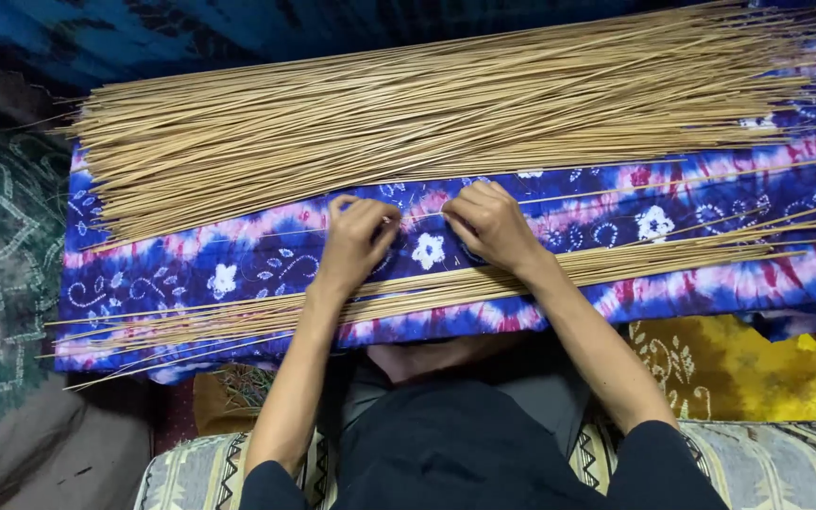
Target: The person is sorting and aligning thin bamboo sticks into bundles on a table covered with a patterned cloth.
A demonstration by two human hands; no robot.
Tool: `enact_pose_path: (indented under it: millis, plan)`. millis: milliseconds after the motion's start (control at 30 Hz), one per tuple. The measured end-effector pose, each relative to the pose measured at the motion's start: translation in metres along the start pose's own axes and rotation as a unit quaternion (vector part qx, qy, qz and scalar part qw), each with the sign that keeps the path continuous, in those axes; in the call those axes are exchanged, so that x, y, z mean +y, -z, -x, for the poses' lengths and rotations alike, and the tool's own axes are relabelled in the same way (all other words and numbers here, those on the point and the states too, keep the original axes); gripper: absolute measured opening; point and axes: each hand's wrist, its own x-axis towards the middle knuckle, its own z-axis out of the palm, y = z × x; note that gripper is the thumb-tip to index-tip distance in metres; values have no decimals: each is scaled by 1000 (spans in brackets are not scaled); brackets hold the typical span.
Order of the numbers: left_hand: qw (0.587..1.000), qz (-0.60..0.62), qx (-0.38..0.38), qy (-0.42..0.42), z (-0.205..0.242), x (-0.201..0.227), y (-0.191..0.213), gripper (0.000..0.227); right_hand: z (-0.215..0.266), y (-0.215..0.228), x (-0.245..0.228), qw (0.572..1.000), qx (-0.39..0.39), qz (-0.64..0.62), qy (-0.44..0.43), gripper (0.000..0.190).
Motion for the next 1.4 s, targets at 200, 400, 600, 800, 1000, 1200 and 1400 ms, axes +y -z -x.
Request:
enact_pose_path:
  millis: [200, 400, 600, 800, 1000, 1200, 1400]
  plan:
    - [998, -2, 40, -51, -17, 16, -30, 19, -9, 6, -15, 1000, -4, -14, 5, 1]
    - [999, -19, 23, -27, -11, 11, -6, 14, -6, 23, -6, 999, -6, -23, -24, 2]
    - [998, -39, 32, -46, -14, 21, -14, 19, -9, 14, -14, 999, -6, -49, -11, 2]
    - [997, -41, 35, -50, -15, 17, -7, 20, 0, 15, 7, 999, -12, -32, -14, 2]
    - [998, -54, 30, -33, -4, 15, 2, 18, -2, 9, 5, 999, -30, -37, -7, 5]
    - [997, -54, 42, -44, -10, 25, -20, 18, -7, 17, -5, 997, -44, -60, 1, 5]
    - [998, -46, 44, -30, -11, 26, -18, 19, -7, 23, -5, 998, -40, -47, -3, 5]
